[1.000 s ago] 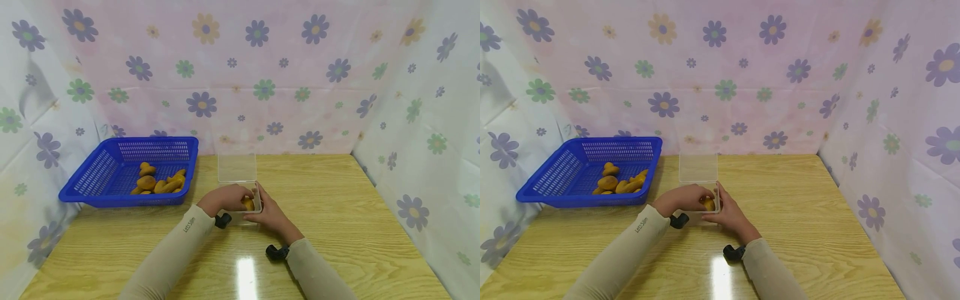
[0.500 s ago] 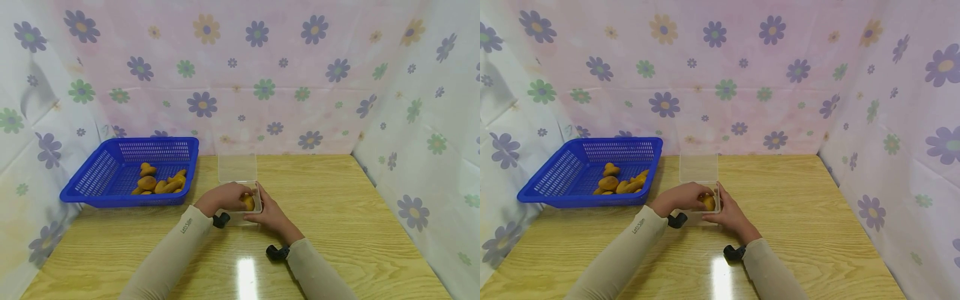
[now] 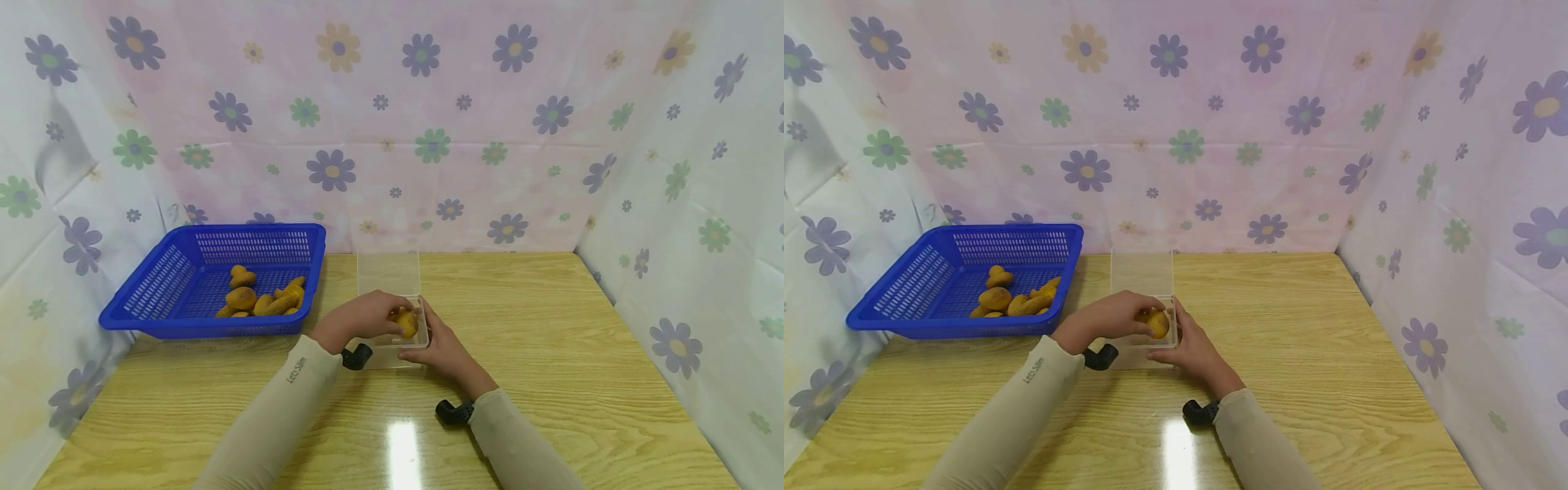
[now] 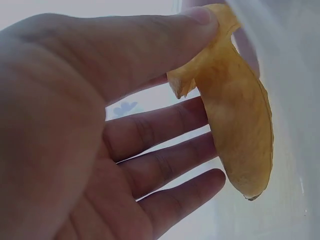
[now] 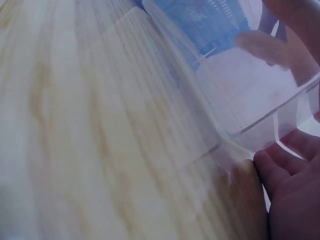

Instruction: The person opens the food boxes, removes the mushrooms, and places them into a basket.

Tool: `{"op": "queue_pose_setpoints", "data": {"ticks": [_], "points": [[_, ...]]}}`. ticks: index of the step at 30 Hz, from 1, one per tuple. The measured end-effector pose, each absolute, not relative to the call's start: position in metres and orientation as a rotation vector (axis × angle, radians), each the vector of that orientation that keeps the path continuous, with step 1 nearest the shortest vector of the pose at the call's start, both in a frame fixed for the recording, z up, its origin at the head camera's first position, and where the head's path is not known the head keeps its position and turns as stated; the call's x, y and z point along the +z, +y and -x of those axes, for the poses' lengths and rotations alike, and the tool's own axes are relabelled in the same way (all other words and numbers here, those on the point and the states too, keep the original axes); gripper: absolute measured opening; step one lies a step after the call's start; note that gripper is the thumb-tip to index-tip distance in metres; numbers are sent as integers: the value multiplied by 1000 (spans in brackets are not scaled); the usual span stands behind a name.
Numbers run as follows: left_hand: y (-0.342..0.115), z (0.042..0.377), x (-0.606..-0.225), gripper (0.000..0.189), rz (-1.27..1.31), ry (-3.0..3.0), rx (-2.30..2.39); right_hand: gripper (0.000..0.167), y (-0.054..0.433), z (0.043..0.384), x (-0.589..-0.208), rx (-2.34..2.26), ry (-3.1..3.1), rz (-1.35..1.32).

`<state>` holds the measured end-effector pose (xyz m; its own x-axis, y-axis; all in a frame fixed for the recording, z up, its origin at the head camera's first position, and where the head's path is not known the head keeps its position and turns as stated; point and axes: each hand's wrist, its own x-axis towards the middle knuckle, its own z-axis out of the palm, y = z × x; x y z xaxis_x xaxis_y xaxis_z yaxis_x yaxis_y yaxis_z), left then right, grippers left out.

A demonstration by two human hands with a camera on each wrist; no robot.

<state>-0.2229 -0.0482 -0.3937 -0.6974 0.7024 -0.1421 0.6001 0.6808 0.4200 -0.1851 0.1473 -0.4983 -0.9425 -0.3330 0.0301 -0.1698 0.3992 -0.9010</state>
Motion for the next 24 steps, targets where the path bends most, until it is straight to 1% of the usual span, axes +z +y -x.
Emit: {"op": "queue_pose_setpoints", "data": {"ticks": [11, 24], "points": [[-58, 216, -377, 47, -1071, 2618, 562, 116, 148, 186, -499, -1586, 2475, 474], [-80, 216, -364, 47, -1060, 2635, 648, 117, 147, 185, -497, -1561, 2525, 443]]}}
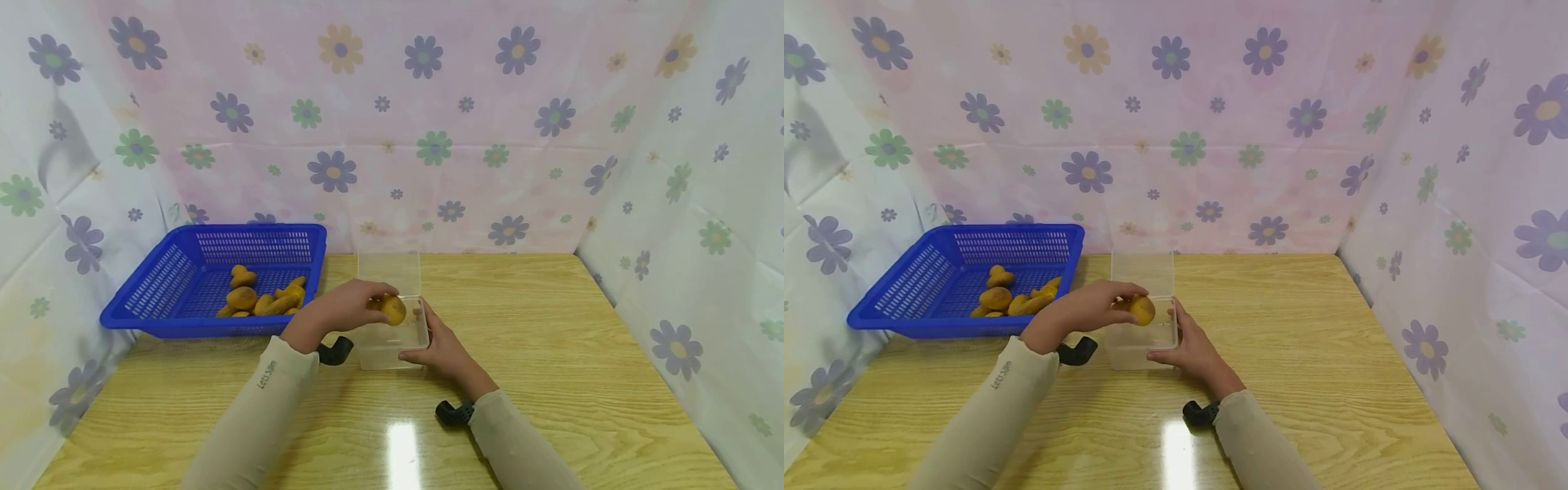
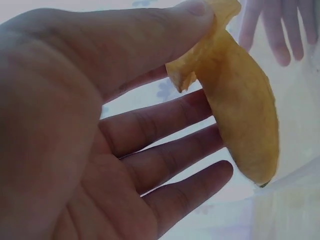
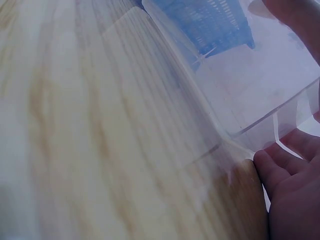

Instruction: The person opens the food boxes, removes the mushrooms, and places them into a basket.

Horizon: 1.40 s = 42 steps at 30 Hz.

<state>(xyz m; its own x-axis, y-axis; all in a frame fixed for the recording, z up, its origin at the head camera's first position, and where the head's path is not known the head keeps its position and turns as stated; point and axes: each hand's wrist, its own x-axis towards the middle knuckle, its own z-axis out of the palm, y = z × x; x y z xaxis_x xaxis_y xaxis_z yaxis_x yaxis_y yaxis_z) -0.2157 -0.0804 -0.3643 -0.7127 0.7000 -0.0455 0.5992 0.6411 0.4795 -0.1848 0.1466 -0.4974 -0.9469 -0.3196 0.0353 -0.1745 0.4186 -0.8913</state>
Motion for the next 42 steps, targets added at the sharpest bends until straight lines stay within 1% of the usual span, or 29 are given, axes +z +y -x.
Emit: {"op": "queue_pose_setpoints", "data": {"ticks": [12, 17, 27, 36, 42], "points": [[-97, 212, -344, 50, -1000, 2669, 678, 117, 147, 185, -496, -1555, 2541, 441], [-107, 212, -339, 48, -981, 2710, 700, 116, 147, 185, -496, -1578, 2520, 432], [-130, 218, -338, 48, -958, 2742, 710, 118, 146, 185, -496, -1583, 2526, 445], [-147, 216, -336, 50, -874, 2766, 723, 115, 147, 186, -501, -1565, 2546, 466], [-159, 216, -333, 51, -822, 2797, 698, 116, 146, 184, -496, -1573, 2531, 457]]}}
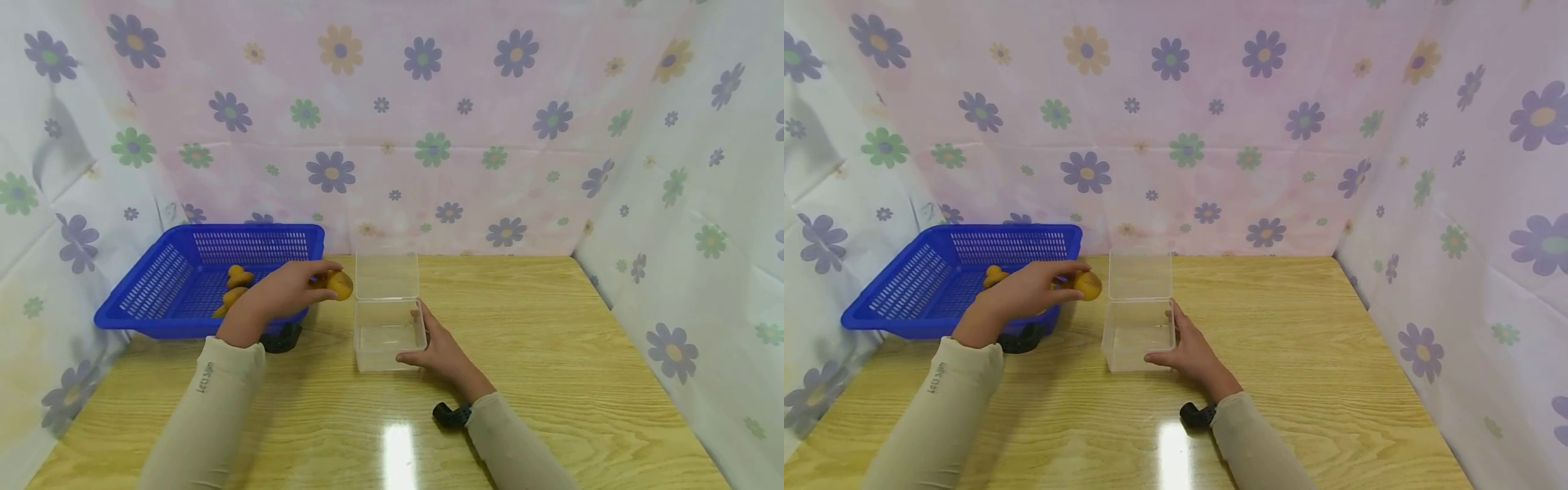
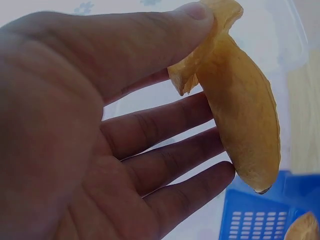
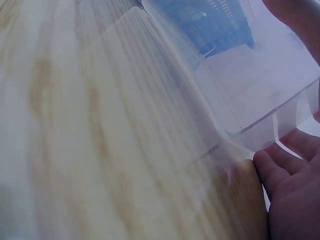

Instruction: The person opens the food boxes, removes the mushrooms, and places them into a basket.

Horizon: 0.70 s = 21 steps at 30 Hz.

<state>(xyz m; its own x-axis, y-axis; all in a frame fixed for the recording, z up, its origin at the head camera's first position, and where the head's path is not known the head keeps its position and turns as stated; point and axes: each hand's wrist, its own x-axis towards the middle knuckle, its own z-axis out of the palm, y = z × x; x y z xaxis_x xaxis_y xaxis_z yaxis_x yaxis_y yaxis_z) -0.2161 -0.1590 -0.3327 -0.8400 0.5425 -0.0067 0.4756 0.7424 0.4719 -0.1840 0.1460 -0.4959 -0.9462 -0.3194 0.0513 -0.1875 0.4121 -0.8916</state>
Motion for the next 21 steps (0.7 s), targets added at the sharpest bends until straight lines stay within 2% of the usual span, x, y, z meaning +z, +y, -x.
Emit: {"op": "queue_pose_setpoints", "data": {"ticks": [21], "points": [[-197, 219, -328, 53, -690, 2845, 717, 118, 148, 188, -502, -1592, 2518, 459]]}}
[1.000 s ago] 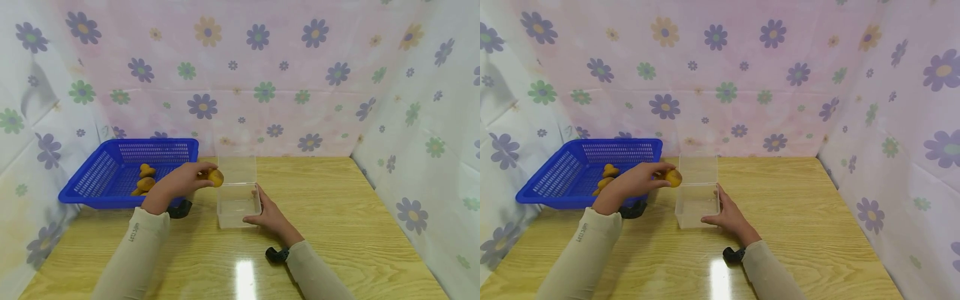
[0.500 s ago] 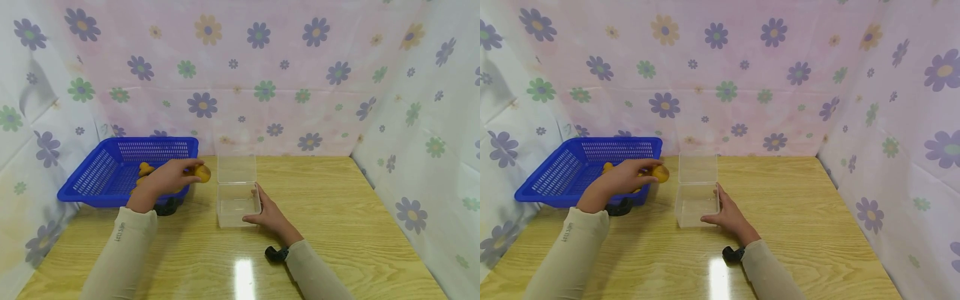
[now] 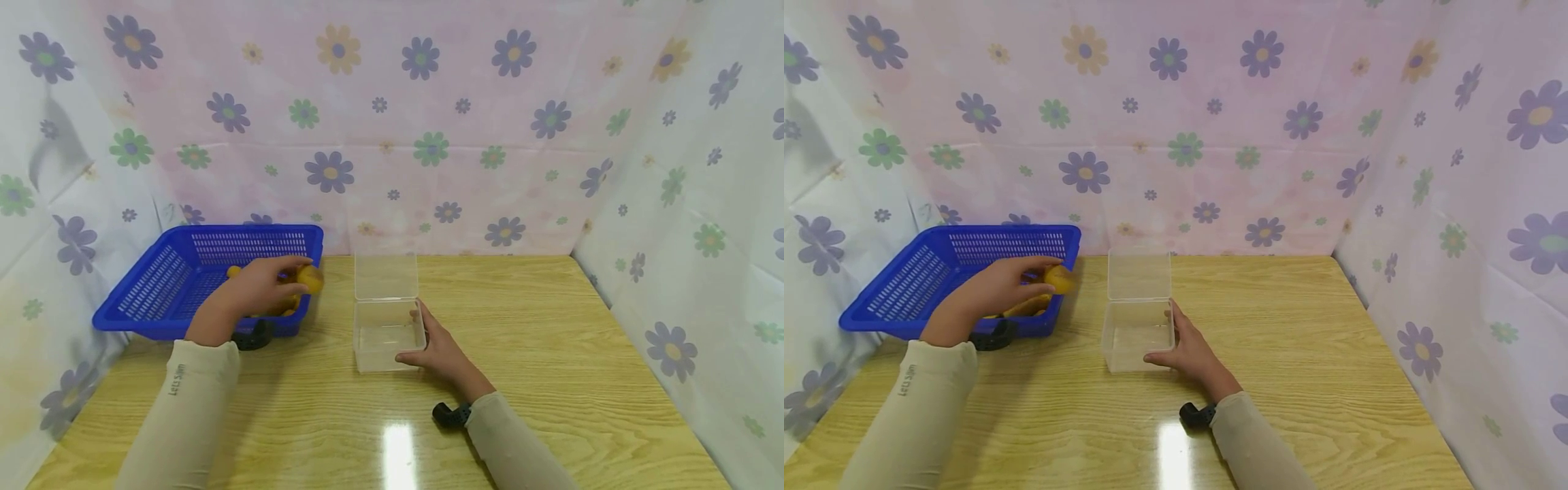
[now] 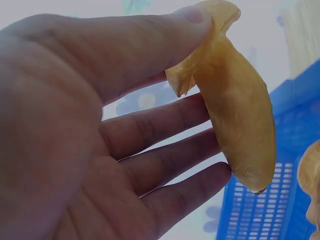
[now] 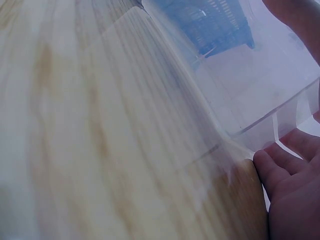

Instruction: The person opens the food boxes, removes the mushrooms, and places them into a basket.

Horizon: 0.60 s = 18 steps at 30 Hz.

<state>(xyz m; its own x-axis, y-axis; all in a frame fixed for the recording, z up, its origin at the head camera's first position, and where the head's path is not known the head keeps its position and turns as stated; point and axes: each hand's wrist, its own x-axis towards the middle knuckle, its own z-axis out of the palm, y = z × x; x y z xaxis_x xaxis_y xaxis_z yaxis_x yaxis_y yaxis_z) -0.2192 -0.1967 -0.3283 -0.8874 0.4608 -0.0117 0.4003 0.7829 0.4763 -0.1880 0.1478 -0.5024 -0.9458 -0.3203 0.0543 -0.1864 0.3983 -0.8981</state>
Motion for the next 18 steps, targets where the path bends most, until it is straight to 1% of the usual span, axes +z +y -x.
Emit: {"op": "queue_pose_setpoints", "data": {"ticks": [5, 12, 18], "points": [[-206, 221, -328, 53, -652, 2849, 735, 118, 148, 187, -500, -1590, 2517, 471], [-219, 223, -330, 58, -583, 2844, 737, 117, 147, 187, -498, -1603, 2478, 455], [-225, 227, -335, 56, -577, 2868, 700, 119, 147, 187, -499, -1596, 2503, 450]]}}
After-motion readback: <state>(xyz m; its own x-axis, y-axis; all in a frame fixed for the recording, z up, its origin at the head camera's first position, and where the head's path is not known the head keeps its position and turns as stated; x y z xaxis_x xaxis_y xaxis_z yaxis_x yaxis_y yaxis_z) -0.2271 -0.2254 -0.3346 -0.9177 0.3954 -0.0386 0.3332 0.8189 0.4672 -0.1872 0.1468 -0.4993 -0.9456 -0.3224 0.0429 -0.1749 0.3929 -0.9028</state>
